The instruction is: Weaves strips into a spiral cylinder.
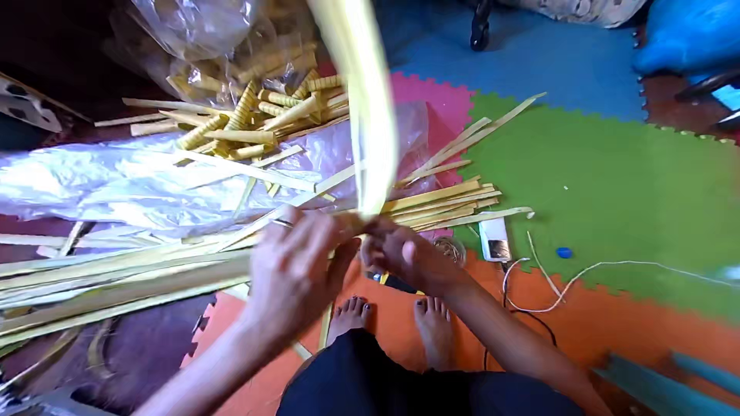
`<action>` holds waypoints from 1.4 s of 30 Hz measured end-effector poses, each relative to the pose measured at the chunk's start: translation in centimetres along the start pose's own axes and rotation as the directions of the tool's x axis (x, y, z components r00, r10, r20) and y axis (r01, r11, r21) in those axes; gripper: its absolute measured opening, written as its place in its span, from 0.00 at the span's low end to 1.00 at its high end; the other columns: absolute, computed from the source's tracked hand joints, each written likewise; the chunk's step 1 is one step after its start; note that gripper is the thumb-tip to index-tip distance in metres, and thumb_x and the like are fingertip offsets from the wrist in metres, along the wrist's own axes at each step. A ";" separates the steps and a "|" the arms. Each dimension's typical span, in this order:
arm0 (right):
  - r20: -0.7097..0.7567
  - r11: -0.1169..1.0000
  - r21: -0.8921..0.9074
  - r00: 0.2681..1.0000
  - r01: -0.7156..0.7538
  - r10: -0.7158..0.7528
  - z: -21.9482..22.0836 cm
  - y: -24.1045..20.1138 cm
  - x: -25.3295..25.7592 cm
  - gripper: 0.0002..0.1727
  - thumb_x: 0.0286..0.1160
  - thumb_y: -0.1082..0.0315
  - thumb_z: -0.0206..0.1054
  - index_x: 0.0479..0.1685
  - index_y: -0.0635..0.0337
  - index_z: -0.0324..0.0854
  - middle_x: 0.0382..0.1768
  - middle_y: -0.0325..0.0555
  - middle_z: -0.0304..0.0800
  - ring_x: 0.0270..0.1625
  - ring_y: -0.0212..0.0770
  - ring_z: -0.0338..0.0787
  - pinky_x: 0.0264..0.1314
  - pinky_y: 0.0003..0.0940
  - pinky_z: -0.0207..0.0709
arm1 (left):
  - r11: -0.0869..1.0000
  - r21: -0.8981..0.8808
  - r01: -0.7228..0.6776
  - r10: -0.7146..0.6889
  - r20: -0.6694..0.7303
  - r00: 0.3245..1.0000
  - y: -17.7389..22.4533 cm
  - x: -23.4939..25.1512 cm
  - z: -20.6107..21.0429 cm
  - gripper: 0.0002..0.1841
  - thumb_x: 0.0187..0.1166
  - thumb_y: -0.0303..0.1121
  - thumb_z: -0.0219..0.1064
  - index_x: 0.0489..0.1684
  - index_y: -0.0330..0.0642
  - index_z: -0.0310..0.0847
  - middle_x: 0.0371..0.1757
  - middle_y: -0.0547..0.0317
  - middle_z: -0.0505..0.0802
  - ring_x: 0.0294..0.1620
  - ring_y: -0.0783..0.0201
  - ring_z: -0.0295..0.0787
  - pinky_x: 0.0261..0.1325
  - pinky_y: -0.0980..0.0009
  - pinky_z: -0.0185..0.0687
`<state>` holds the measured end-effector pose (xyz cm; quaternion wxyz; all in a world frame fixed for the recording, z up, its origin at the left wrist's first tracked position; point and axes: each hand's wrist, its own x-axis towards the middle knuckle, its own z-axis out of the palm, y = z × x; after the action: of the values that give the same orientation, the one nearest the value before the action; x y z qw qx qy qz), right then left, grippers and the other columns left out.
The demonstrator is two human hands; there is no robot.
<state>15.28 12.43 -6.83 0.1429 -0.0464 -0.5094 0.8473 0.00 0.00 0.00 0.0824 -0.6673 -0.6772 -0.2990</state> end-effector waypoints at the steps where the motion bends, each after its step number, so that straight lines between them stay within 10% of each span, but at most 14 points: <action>1: -0.164 0.997 0.063 0.986 0.040 -0.030 -0.4 0.2 -0.5 0.28 0.71 0.36 0.70 0.66 0.38 0.84 0.51 0.24 0.91 0.40 0.18 0.85 0.44 0.17 0.80 | 0.997 -0.079 0.020 -0.018 0.029 0.999 -0.3 -1.5 2.1 0.14 0.86 0.37 0.60 0.40 0.39 0.88 0.30 0.54 0.88 0.32 0.57 0.86 0.36 0.60 0.80; 3: -0.494 0.989 0.052 0.864 0.141 -0.098 -1.3 0.8 -1.5 0.05 0.74 0.58 0.71 0.44 0.37 0.89 0.32 0.25 0.90 0.27 0.19 0.82 0.32 0.17 0.80 | 0.971 -0.220 0.096 -0.065 0.143 0.988 -1.3 -4.3 5.1 0.14 0.87 0.37 0.60 0.35 0.40 0.88 0.29 0.56 0.89 0.29 0.60 0.88 0.35 0.64 0.85; 6: -0.698 0.981 -0.125 0.688 0.151 -0.195 -4.0 2.2 -3.6 0.08 0.74 0.71 0.68 0.39 0.45 0.88 0.27 0.29 0.90 0.21 0.20 0.79 0.25 0.17 0.76 | 0.927 -0.216 0.307 -0.165 0.499 0.851 -4.5 -7.4 6.2 0.15 0.86 0.40 0.63 0.33 0.40 0.88 0.29 0.54 0.91 0.30 0.56 0.91 0.36 0.52 0.88; 10: -0.822 0.968 -0.234 0.513 0.091 -0.247 -7.2 2.8 -6.0 0.11 0.86 0.71 0.56 0.46 0.55 0.87 0.30 0.30 0.90 0.22 0.20 0.80 0.26 0.16 0.77 | 0.767 0.514 0.383 -0.590 0.800 0.107 -6.9 -6.9 4.9 0.14 0.87 0.34 0.61 0.49 0.30 0.88 0.53 0.32 0.91 0.59 0.32 0.88 0.58 0.33 0.79; 12: -0.841 0.965 -0.249 0.476 0.081 -0.256 -6.6 2.9 -6.1 0.10 0.89 0.70 0.54 0.50 0.56 0.83 0.30 0.29 0.88 0.22 0.21 0.81 0.26 0.16 0.79 | 0.707 0.643 0.295 -0.661 0.749 -0.050 -5.9 -5.7 5.2 0.13 0.79 0.28 0.66 0.54 0.26 0.85 0.60 0.29 0.88 0.66 0.29 0.83 0.61 0.32 0.75; 13: -0.817 0.965 -0.257 0.524 0.041 -0.240 -5.7 3.2 -6.1 0.09 0.88 0.71 0.54 0.51 0.57 0.80 0.29 0.30 0.88 0.23 0.22 0.82 0.27 0.18 0.80 | 0.770 0.531 0.353 -0.573 0.820 0.017 -5.3 -4.7 5.0 0.17 0.76 0.31 0.73 0.56 0.25 0.85 0.58 0.27 0.89 0.64 0.29 0.84 0.62 0.31 0.75; 15: -0.681 0.960 -0.279 0.709 -0.024 -0.181 -3.4 4.2 -6.2 0.08 0.83 0.76 0.58 0.50 0.65 0.82 0.33 0.36 0.94 0.29 0.27 0.90 0.34 0.25 0.87 | 0.876 0.022 0.483 -0.219 0.908 0.356 -4.0 -2.7 5.6 0.23 0.77 0.39 0.75 0.63 0.31 0.86 0.53 0.35 0.93 0.57 0.38 0.90 0.64 0.39 0.80; 17: -0.524 0.922 -0.384 0.833 -0.042 -0.180 -2.2 4.0 -6.2 0.09 0.81 0.77 0.61 0.52 0.68 0.85 0.42 0.38 0.95 0.37 0.27 0.92 0.43 0.25 0.89 | 0.826 -0.361 0.434 -0.012 0.757 0.653 -2.0 -1.2 8.2 0.15 0.84 0.41 0.67 0.52 0.36 0.90 0.40 0.50 0.95 0.42 0.58 0.94 0.52 0.56 0.88; 18: -0.519 0.893 -0.449 0.823 -0.031 -0.232 -2.3 3.5 -6.2 0.10 0.83 0.75 0.59 0.53 0.65 0.84 0.43 0.35 0.94 0.38 0.25 0.91 0.43 0.25 0.88 | 0.817 -0.396 0.419 -0.008 0.719 0.695 -1.0 -0.3 8.9 0.14 0.86 0.39 0.65 0.44 0.37 0.90 0.34 0.53 0.94 0.36 0.61 0.92 0.45 0.58 0.88; 23: -0.636 0.824 -0.567 0.639 -0.007 -0.432 -4.4 1.2 -7.2 0.11 0.83 0.73 0.61 0.59 0.57 0.82 0.44 0.33 0.91 0.42 0.27 0.91 0.48 0.26 0.88 | 0.789 -0.496 0.362 0.020 0.610 0.792 1.6 2.0 10.7 0.09 0.84 0.31 0.66 0.40 0.37 0.90 0.30 0.55 0.93 0.30 0.66 0.90 0.39 0.67 0.87; 32: -0.608 0.658 -0.748 0.303 0.091 -0.734 -4.2 1.6 -9.4 0.11 0.67 0.81 0.74 0.48 0.63 0.91 0.37 0.40 0.97 0.36 0.35 0.96 0.43 0.34 0.94 | 0.325 -0.792 0.517 -0.029 0.538 0.843 5.6 3.1 13.7 0.08 0.87 0.26 0.63 0.42 0.30 0.86 0.35 0.53 0.96 0.31 0.67 0.97 0.37 0.70 0.96; 37: -0.232 0.222 -0.973 0.343 -0.069 -0.910 -4.7 1.6 -10.1 0.05 0.69 0.80 0.73 0.39 0.66 0.94 0.44 0.47 0.94 0.44 0.30 0.92 0.44 0.21 0.88 | 0.206 -0.816 0.540 0.010 0.554 0.833 6.0 3.3 13.2 0.10 0.88 0.25 0.58 0.44 0.31 0.86 0.29 0.56 0.94 0.17 0.72 0.87 0.21 0.77 0.86; 42: -0.073 0.020 -0.992 0.425 -0.127 -0.902 -4.6 1.4 -10.2 0.04 0.71 0.77 0.72 0.37 0.64 0.93 0.45 0.50 0.91 0.49 0.33 0.92 0.53 0.23 0.88 | 0.266 -0.848 0.458 0.019 0.480 0.877 5.9 3.0 12.5 0.08 0.85 0.27 0.64 0.40 0.33 0.88 0.26 0.59 0.93 0.14 0.75 0.82 0.17 0.79 0.82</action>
<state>25.78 12.74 -10.95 0.5513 -0.2989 -0.7711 0.1100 8.90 8.62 -6.86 -0.5092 -0.5259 -0.4570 -0.5053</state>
